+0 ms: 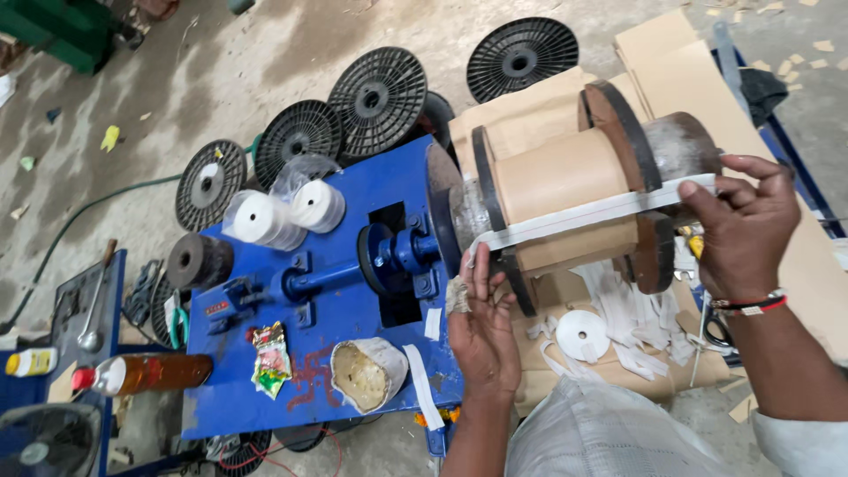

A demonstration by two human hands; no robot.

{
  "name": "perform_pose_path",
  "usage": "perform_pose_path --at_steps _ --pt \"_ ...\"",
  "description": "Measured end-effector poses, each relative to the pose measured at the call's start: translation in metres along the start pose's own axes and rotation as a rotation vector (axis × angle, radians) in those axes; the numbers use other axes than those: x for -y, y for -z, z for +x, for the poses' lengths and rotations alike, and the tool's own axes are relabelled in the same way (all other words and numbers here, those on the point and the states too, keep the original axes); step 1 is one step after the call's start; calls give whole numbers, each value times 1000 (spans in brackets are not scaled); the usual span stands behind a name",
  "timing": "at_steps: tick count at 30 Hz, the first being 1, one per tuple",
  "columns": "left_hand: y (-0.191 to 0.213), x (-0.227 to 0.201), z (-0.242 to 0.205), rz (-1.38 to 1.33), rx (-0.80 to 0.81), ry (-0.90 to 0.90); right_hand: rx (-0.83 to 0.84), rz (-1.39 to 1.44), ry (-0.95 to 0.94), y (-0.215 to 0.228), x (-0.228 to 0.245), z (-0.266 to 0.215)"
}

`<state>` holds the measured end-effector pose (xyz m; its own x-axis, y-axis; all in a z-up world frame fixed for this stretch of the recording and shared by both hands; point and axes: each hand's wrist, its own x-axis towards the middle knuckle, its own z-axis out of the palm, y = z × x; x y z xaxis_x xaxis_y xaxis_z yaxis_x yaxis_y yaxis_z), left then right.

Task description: The person operates a blue winding machine to wrap white tape around a rotating cardboard cylinder. They repeatedly apply adhesive from a small container to the tape and cylinder, then guide the tape around the cylinder while it spins. The person uses a yellow utility knife to cut the tape and adjusts the cylinder's position on the machine.

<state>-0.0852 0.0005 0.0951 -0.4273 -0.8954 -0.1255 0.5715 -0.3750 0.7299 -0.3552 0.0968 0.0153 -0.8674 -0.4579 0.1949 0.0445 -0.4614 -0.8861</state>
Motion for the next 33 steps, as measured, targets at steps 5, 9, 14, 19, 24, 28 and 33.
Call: perform_pose_path --at_steps 5,9,14,19,24,28,33 --pt "-2 2 0 -11 -15 -1 -23 -9 -4 -7 4 2" --pt "-7 -2 -1 3 -20 10 -21 41 -24 -18 13 2" --pt "-11 -9 -13 70 42 -105 -43 84 22 -22 42 -10" --pt "11 -8 -49 298 342 -291 -64 92 39 56 68 -34" --pt "36 31 -58 427 675 340 -171 -85 -23 162 66 -11" --pt "53 75 -55 554 736 645 -102 -482 0 207 51 22" --pt "78 94 -61 806 554 538 -10 -557 153 217 -12 87"
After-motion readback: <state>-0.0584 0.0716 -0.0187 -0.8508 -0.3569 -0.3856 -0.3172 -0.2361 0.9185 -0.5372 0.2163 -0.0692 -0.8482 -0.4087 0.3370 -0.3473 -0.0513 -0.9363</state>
